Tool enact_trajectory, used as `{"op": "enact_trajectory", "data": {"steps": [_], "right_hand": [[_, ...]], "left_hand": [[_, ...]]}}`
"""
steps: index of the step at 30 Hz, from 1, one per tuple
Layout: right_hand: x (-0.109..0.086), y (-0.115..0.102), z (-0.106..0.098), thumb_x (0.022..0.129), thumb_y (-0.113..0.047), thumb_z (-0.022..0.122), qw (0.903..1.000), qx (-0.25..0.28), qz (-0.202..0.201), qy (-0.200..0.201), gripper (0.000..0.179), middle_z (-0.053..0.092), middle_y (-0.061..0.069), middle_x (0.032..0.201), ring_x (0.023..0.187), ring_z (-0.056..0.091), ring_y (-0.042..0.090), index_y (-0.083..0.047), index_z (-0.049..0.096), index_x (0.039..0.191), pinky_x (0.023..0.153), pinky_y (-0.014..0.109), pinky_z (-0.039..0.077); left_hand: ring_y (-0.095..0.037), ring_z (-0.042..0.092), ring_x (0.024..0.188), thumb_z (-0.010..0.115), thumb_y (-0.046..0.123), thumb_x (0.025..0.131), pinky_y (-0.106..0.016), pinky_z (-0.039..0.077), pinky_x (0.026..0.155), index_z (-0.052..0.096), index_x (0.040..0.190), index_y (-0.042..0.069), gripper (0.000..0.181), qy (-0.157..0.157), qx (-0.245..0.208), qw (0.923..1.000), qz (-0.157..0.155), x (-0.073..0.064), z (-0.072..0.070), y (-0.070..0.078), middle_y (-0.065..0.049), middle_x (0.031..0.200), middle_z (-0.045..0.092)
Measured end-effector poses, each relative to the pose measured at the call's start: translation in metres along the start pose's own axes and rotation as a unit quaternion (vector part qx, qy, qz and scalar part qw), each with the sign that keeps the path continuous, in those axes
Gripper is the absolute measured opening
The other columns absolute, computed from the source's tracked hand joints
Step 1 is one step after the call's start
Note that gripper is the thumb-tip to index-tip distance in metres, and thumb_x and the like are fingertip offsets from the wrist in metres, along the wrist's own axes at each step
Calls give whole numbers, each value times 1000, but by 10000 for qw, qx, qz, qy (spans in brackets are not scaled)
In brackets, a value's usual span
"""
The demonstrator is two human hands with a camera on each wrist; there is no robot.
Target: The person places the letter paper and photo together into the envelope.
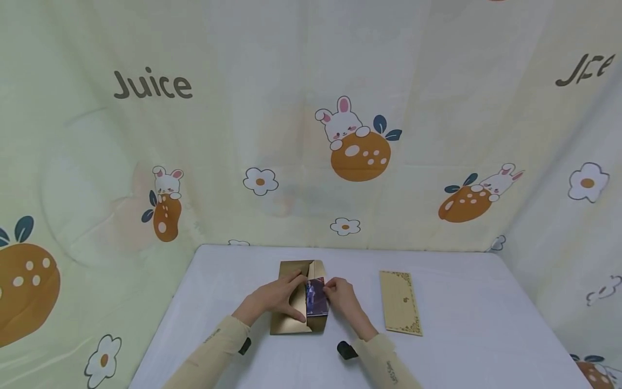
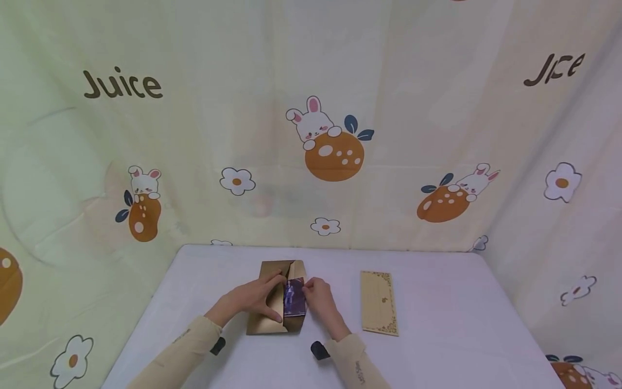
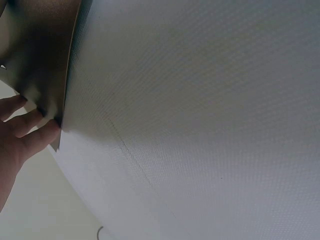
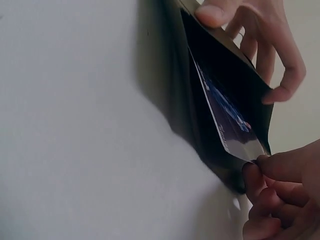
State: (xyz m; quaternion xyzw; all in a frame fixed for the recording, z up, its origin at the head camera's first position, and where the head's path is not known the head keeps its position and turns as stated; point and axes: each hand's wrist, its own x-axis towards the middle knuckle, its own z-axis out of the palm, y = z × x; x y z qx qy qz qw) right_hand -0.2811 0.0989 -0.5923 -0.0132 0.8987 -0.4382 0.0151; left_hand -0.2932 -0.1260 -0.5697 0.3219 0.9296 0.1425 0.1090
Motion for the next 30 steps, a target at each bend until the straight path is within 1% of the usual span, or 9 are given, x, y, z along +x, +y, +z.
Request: {"op": "enact_trajectory", "data": {"steps": [5, 8, 9, 13, 17, 24, 30], "right_hand": [[1, -5, 6, 94, -7, 67, 10000, -6, -72, -66, 10, 71, 11, 85, 74, 62, 16, 2, 70, 93, 63, 27, 49], [1, -8, 11, 93, -7, 68, 9998, -135, -128, -79, 8, 72, 11, 87, 78, 63, 18, 0, 71, 93, 67, 31, 52], [1, -8, 13, 93, -7, 68, 9996, -195, -204, -97, 8, 73, 11, 88, 78, 64, 18, 0, 71, 93, 67, 32, 52], [3, -12, 20, 93, -7, 68, 9990, -280, -282, -208, 7, 73, 11, 90, 81, 66, 19, -1, 72, 93, 70, 34, 54], [3, -15, 23, 93, -7, 68, 9987, -285, -260, -328, 7, 73, 10, 90, 80, 65, 18, -2, 72, 94, 70, 33, 54], [1, -16, 24, 91, -5, 68, 9975, -326, -533, -345, 7, 74, 9, 86, 77, 65, 15, -1, 72, 94, 68, 30, 53], [0, -16, 27, 91, -4, 68, 9969, -309, -600, -393, 7, 73, 10, 84, 74, 64, 15, 1, 71, 94, 64, 29, 53]], "left_hand": [[-36, 44, 143, 76, 75, 68, -50, 47, 107, 37, 147, 27, 99, -12, -23, 10000, -53, -1, 2, 1, -19, 165, 25], [-36, 42, 144, 76, 74, 69, -50, 47, 107, 37, 146, 28, 98, -16, -68, 10000, -50, -2, 3, 2, -19, 165, 25], [-36, 42, 144, 76, 74, 69, -50, 48, 106, 38, 146, 28, 98, -7, -64, 10000, -39, -2, 3, 1, -19, 165, 25], [-35, 41, 145, 76, 74, 69, -49, 48, 106, 37, 148, 28, 99, -1, 7, 10000, -53, -3, 4, 1, -18, 165, 25], [-34, 41, 145, 74, 76, 69, -48, 48, 106, 35, 151, 28, 102, 15, 47, 10000, -51, -2, 4, 0, -17, 165, 24], [-36, 41, 145, 76, 75, 68, -50, 49, 105, 38, 146, 28, 99, 67, 41, 10000, 1, 1, 5, 1, -19, 165, 25], [-36, 40, 146, 76, 75, 68, -50, 48, 106, 38, 147, 26, 100, 61, 62, 9999, -62, -1, 5, 3, -20, 165, 25]]}}
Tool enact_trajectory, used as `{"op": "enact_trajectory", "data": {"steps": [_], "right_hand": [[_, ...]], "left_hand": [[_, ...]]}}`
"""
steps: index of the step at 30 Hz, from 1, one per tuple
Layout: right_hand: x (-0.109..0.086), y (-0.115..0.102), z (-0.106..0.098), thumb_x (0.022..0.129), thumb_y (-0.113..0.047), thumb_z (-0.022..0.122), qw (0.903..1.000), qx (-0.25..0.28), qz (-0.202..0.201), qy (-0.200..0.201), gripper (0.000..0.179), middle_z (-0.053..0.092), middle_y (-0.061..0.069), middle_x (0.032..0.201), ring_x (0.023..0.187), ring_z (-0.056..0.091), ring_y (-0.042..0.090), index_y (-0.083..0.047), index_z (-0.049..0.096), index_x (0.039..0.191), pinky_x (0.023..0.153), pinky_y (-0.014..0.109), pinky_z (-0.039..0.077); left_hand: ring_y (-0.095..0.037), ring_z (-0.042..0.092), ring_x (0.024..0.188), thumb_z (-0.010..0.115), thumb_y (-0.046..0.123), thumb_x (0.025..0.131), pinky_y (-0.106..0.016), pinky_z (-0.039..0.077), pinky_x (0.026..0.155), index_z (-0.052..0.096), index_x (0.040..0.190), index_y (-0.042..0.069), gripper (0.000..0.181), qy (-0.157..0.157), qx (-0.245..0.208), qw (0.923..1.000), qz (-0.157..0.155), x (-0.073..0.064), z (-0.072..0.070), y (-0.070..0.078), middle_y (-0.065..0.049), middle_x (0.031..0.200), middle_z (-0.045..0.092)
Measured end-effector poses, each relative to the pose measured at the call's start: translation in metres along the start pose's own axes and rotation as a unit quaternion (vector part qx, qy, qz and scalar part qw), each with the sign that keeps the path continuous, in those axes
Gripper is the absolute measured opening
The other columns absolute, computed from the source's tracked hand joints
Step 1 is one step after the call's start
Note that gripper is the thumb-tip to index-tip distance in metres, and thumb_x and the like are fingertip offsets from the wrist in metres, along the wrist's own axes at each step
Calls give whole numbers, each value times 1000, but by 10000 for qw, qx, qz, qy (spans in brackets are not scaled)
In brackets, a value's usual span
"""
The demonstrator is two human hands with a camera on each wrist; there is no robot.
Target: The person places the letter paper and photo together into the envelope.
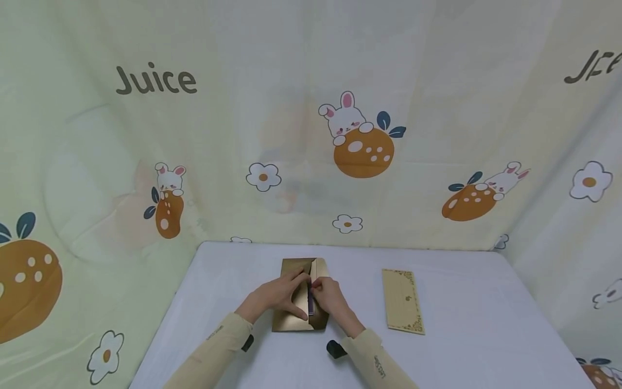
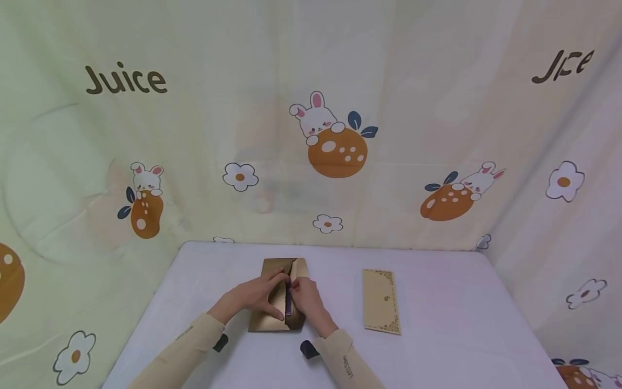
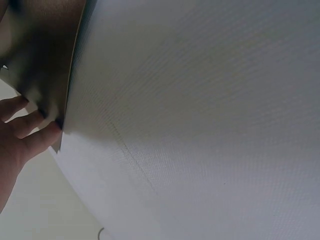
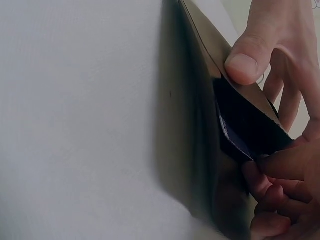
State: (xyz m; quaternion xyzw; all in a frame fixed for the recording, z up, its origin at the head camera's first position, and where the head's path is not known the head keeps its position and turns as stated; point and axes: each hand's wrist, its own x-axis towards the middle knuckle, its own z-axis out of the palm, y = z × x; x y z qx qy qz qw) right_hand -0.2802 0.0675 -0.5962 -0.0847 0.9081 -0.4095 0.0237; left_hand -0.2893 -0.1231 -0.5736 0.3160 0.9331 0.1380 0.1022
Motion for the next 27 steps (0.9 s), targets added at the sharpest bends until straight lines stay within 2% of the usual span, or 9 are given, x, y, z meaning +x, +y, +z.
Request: {"op": "enact_trajectory", "data": {"steps": [9, 16, 21, 24, 27], "right_hand": [[-1, 2, -1, 91, -6, 67, 9999, -51, -137, -23, 8, 73, 9, 86, 76, 64, 15, 0, 72, 95, 67, 30, 54], [-10, 10, -21, 97, -17, 65, 9973, -360, -587, 258, 21, 70, 10, 92, 83, 63, 17, 2, 70, 104, 72, 33, 54], [-20, 19, -38, 97, -22, 67, 9916, -847, -733, 641, 33, 66, 20, 113, 107, 62, 36, 4, 66, 117, 94, 49, 51], [-25, 27, -44, 96, -26, 69, 9873, -1142, -733, 824, 45, 57, 26, 133, 126, 52, 44, 3, 60, 129, 105, 56, 43], [-27, 35, -50, 95, -31, 69, 9839, -1406, -644, 893, 58, 46, 28, 148, 138, 40, 47, 0, 52, 140, 108, 63, 37]], "left_hand": [[-37, 40, 146, 77, 72, 69, -50, 47, 107, 38, 148, 23, 101, -20, -78, 10000, 9, -3, -2, 3, -20, 165, 24], [-38, 38, 146, 76, 73, 69, -51, 47, 107, 37, 148, 25, 101, -43, -48, 10000, -34, -3, -2, 4, -20, 165, 23], [-38, 39, 145, 77, 72, 69, -51, 48, 106, 38, 145, 26, 97, 4, 23, 10000, 7, -2, -1, 3, -21, 164, 24], [-39, 40, 145, 77, 72, 69, -52, 48, 105, 39, 143, 27, 95, 56, 57, 10000, 49, -2, 1, 1, -21, 164, 25], [-39, 40, 145, 78, 72, 69, -53, 48, 105, 39, 142, 28, 94, 80, 28, 10000, 52, -2, 2, -1, -21, 164, 25]]}}
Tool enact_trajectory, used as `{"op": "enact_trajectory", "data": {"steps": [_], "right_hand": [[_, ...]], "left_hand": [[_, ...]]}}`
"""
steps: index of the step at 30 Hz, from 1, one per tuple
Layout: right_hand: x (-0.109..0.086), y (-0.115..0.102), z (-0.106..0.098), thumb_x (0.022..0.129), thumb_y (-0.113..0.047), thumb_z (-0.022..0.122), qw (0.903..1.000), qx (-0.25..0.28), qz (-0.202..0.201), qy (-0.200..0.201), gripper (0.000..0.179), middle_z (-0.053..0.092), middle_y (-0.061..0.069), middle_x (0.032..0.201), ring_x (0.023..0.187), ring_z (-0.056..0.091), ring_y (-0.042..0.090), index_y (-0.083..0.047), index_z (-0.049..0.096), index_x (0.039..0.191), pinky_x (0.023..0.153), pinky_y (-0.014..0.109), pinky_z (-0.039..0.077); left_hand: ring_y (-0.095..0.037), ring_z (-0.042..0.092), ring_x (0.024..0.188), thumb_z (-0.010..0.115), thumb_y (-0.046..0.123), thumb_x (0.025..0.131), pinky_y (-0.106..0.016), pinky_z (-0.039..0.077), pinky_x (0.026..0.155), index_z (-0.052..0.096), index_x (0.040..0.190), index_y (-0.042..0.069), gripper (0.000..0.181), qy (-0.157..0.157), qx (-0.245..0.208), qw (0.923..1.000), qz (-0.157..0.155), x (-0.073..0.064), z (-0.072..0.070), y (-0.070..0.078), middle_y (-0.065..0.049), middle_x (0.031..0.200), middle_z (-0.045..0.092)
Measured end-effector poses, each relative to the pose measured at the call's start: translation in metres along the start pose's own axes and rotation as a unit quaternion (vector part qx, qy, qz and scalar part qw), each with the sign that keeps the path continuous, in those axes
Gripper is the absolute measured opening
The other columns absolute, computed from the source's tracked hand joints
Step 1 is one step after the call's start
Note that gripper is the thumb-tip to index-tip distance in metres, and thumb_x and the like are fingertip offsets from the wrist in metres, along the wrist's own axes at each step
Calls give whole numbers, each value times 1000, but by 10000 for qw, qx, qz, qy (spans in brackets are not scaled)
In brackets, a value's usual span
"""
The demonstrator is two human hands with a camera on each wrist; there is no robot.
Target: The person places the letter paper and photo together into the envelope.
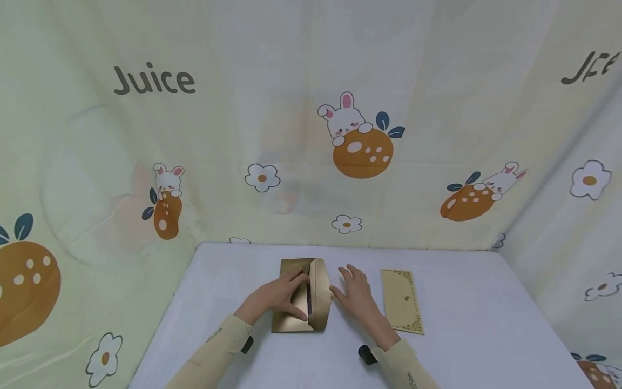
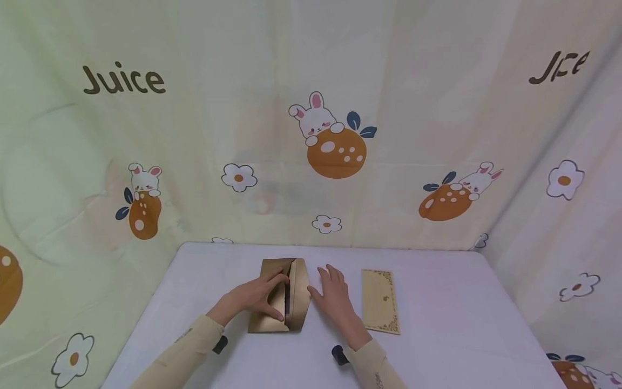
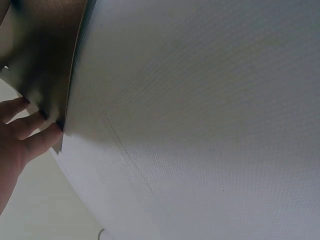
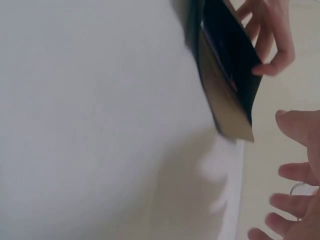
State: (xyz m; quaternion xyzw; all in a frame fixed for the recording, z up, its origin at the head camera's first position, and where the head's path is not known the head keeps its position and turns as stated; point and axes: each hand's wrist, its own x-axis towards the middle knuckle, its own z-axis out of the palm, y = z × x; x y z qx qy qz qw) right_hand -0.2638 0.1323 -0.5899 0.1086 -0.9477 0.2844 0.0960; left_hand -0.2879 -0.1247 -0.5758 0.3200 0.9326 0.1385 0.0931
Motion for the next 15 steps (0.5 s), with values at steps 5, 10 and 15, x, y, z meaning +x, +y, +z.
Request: {"op": "enact_trajectory", "data": {"steps": [5, 10, 15], "right_hand": [[-5, 16, -8, 93, -36, 71, 9995, -269, 100, 156, 66, 39, 29, 153, 142, 32, 50, 0, 48, 144, 104, 71, 36], [-14, 37, -18, 91, -34, 73, 9986, -299, 318, 301, 68, 35, 32, 153, 144, 26, 53, 1, 47, 143, 103, 75, 32], [-28, 61, -30, 94, -34, 69, 9964, -308, 784, 139, 70, 28, 36, 155, 145, 18, 56, 4, 41, 146, 106, 79, 24]], "left_hand": [[-39, 39, 145, 78, 72, 69, -54, 48, 104, 39, 142, 29, 94, -17, -108, 9999, -33, 0, 0, 0, -21, 164, 25], [-38, 39, 145, 76, 74, 68, -53, 48, 104, 38, 144, 28, 96, -61, -103, 9999, -64, -1, -1, 1, -20, 165, 24], [-38, 40, 145, 77, 73, 69, -52, 49, 103, 38, 143, 28, 95, -63, -125, 9999, -60, -1, -4, 4, -20, 164, 25]]}}
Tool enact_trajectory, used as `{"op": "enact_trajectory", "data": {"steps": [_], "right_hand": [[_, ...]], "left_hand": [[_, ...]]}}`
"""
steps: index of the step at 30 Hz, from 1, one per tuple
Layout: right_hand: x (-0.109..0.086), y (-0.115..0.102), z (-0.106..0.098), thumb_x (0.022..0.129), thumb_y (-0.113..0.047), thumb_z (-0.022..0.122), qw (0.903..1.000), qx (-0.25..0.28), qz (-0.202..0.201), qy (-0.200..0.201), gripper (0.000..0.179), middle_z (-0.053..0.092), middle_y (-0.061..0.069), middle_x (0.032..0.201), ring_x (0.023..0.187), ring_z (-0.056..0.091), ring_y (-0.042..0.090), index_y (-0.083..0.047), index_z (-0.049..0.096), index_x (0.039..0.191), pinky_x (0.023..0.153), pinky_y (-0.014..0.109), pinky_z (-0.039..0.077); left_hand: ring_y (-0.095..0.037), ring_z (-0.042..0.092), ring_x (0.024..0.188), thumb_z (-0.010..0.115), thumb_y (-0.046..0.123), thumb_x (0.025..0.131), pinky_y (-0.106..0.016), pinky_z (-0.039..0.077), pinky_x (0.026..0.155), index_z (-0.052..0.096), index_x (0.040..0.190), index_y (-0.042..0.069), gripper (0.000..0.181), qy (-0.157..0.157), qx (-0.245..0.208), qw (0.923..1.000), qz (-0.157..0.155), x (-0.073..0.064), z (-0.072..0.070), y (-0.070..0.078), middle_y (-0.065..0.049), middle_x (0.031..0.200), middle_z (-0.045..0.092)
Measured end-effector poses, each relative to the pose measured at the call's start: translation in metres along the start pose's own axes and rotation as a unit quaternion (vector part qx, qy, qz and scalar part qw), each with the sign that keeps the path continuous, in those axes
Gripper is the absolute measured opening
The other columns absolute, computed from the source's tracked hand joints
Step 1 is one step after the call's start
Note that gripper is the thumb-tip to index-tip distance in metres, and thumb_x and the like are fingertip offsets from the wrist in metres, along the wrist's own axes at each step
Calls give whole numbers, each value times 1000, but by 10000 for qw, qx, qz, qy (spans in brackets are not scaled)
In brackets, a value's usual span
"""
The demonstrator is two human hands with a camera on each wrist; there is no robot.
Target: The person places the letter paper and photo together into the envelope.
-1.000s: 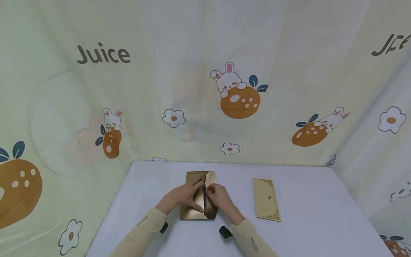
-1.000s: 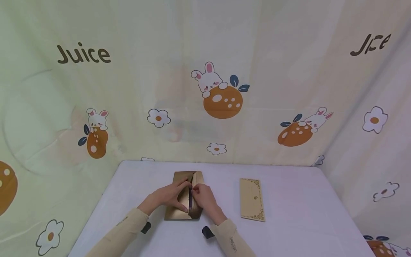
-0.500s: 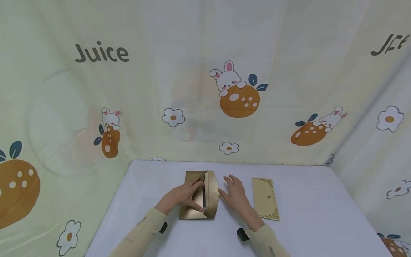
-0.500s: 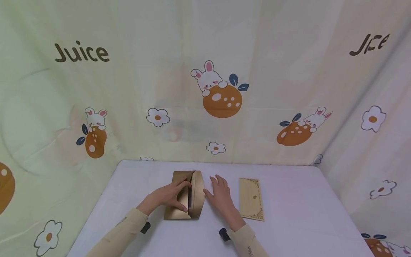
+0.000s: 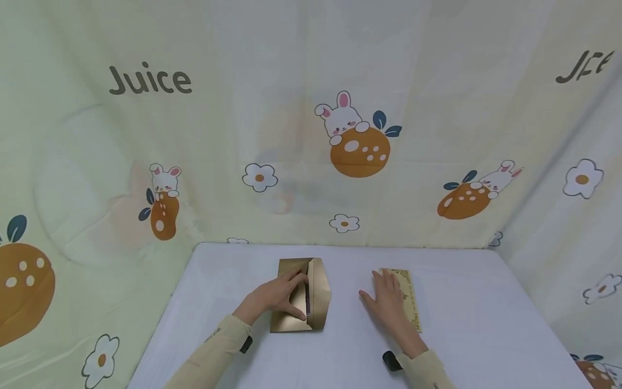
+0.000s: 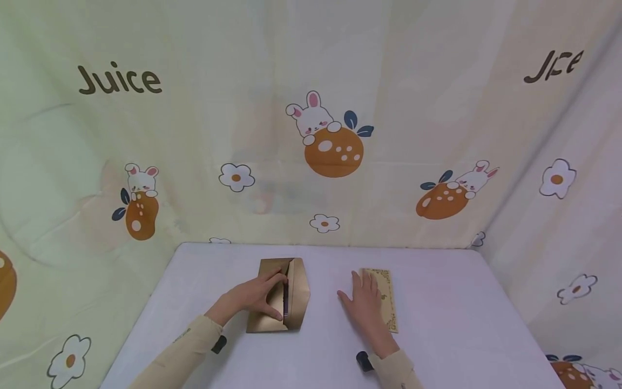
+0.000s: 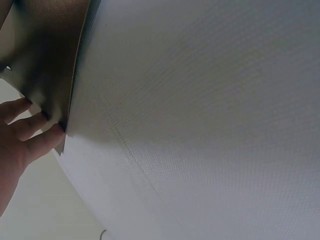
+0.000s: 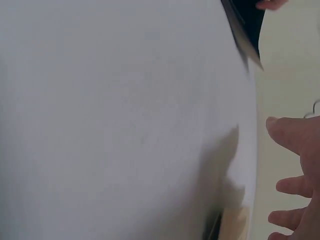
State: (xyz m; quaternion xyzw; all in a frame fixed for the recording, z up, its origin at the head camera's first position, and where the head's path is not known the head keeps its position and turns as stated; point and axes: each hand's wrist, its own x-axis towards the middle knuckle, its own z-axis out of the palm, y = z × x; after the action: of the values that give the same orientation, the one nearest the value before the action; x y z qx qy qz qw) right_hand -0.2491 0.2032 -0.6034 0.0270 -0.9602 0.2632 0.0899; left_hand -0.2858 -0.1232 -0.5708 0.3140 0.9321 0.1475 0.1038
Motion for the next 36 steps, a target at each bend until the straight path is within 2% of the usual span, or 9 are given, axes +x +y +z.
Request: {"op": "enact_trajectory", "data": {"steps": [7, 12, 15, 19, 25, 27, 31, 34, 36], "right_hand": [[-15, 33, -21, 98, -38, 63, 9975, 34, 678, -197, 76, 15, 42, 155, 145, 9, 60, 7, 30, 150, 105, 79, 17], [-20, 45, -26, 96, -42, 64, 9945, -33, 1021, -215, 88, 10, 47, 153, 141, 14, 64, 10, 20, 152, 103, 80, 19], [-19, 46, -29, 95, -41, 66, 9943, -27, 1029, -270, 92, 14, 48, 151, 136, 20, 67, 11, 17, 152, 101, 80, 23], [-14, 46, -34, 91, -39, 72, 9945, 4, 1011, -277, 97, 27, 49, 143, 127, 29, 69, 13, 17, 151, 96, 77, 33], [-5, 55, -47, 88, -34, 77, 9880, 535, 1360, -500, 102, 29, 50, 134, 121, 32, 68, 17, 13, 149, 98, 71, 38], [-3, 60, -50, 89, -31, 76, 9855, 686, 1442, -579, 95, 34, 50, 131, 119, 39, 65, 19, 17, 145, 97, 68, 40], [-1, 74, -56, 93, -21, 69, 9826, 882, 1497, -658, 67, 52, 44, 122, 107, 58, 52, 17, 31, 134, 88, 57, 50], [0, 82, -58, 95, -15, 65, 9817, 1025, 1508, -547, 48, 62, 37, 115, 99, 64, 43, 14, 43, 126, 79, 47, 54], [-1, 85, -58, 95, -12, 63, 9813, 1141, 1510, -338, 38, 66, 32, 108, 91, 67, 37, 14, 52, 120, 73, 39, 54]], "left_hand": [[-39, 41, 144, 79, 70, 69, -53, 49, 104, 40, 141, 25, 93, 4, -63, 10000, 71, 0, 0, 1, -21, 164, 26], [-39, 41, 144, 79, 70, 70, -54, 49, 103, 40, 141, 25, 92, -13, -69, 10000, 53, -2, -1, 1, -21, 164, 25], [-40, 41, 144, 79, 69, 69, -54, 49, 102, 40, 141, 26, 92, 6, -74, 10000, 34, -2, -2, 2, -21, 164, 26], [-39, 42, 144, 78, 70, 70, -53, 49, 103, 40, 141, 26, 93, 11, -76, 10000, 46, -1, -2, 1, -20, 164, 26], [-38, 43, 142, 79, 70, 69, -53, 50, 102, 39, 141, 26, 93, 32, -78, 9999, 88, -1, -1, 2, -20, 163, 27], [-38, 44, 142, 79, 70, 69, -53, 50, 102, 40, 141, 26, 93, 37, -87, 9999, 113, -1, -1, 3, -21, 163, 28], [-39, 42, 143, 79, 69, 70, -52, 49, 104, 40, 142, 24, 94, 21, -106, 9999, 129, -1, -1, 3, -21, 163, 27], [-39, 40, 145, 78, 70, 70, -53, 47, 106, 39, 144, 23, 96, -15, -118, 9999, 95, -1, -1, 2, -22, 164, 25], [-39, 40, 145, 78, 70, 70, -53, 47, 106, 39, 145, 23, 97, -18, -115, 9999, 84, -1, -1, 2, -22, 164, 25]]}}
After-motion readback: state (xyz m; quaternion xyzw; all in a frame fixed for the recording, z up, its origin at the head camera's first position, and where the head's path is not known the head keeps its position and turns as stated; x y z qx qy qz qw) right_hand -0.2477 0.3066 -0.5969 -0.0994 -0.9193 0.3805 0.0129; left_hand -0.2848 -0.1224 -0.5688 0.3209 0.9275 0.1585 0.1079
